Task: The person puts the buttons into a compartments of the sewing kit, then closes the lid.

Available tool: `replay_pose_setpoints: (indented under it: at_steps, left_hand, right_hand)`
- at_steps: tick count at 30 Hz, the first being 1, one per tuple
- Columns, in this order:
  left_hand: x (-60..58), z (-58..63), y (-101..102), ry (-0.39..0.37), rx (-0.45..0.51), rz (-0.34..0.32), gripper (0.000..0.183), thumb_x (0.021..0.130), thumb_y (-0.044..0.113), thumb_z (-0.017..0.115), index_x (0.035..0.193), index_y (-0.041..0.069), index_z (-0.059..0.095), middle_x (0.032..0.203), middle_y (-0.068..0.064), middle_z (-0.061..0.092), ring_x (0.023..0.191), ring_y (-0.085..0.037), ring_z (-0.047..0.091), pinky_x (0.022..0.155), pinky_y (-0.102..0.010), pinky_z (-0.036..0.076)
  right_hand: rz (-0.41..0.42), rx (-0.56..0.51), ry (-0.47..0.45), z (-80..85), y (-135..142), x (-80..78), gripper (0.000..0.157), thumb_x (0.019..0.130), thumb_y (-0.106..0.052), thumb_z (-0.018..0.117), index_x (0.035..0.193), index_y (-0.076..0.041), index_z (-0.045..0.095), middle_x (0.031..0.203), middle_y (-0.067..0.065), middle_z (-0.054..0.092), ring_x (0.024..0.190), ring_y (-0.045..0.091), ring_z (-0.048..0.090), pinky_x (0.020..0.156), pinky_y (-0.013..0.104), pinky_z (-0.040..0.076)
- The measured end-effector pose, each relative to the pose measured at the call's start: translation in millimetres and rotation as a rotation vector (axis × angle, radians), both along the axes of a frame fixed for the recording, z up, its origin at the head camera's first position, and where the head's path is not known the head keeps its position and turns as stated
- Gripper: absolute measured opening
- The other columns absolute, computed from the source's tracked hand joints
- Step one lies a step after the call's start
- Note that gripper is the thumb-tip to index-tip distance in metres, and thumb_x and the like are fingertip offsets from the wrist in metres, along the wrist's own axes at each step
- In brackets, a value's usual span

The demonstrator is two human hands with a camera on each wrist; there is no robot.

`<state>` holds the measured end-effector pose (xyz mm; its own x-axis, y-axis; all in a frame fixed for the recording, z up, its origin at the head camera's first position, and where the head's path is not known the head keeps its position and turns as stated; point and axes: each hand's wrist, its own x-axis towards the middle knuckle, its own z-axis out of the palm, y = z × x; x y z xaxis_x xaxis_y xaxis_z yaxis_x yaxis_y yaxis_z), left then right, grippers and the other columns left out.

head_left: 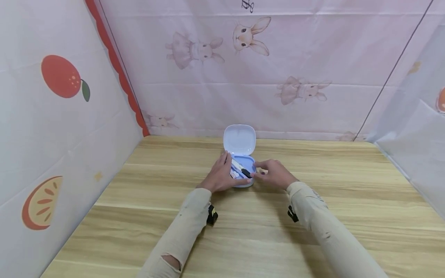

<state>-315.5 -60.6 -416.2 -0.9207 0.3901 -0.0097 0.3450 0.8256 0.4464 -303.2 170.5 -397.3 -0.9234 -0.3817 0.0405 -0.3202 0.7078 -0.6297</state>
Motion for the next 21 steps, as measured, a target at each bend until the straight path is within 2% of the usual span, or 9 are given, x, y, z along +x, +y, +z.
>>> replay_pose_setpoints:
  at_steps: [11, 21]
  left_hand:
    - [-1.3, -4.8, -0.2, -0.014, 0.115, 0.03, 0.138, 0.074, 0.075, 0.073, 0.161, 0.007, -0.008, 0.169, -0.01, -0.007, 0.153, -0.027, 0.011, 0.118, -0.046, 0.026]
    - [0.0, -4.8, -0.4, -0.051, 0.163, 0.048, 0.139, 0.071, 0.076, 0.075, 0.163, 0.012, -0.006, 0.168, -0.009, 0.004, 0.147, -0.027, 0.027, 0.115, -0.048, 0.032]
  right_hand:
    - [-0.011, -0.011, -0.018, -1.4, -0.3, -1.1, 0.051, 0.096, -0.03, 0.072, 0.135, 0.002, 0.063, 0.138, 0.019, 0.059, 0.122, 0.039, 0.059, 0.103, 0.052, 0.045]
    - [-0.023, -0.02, -0.057, 0.5, 1.0, -3.0, 0.052, 0.095, -0.032, 0.073, 0.135, -0.001, 0.064, 0.139, 0.017, 0.059, 0.125, 0.038, 0.058, 0.104, 0.053, 0.044]
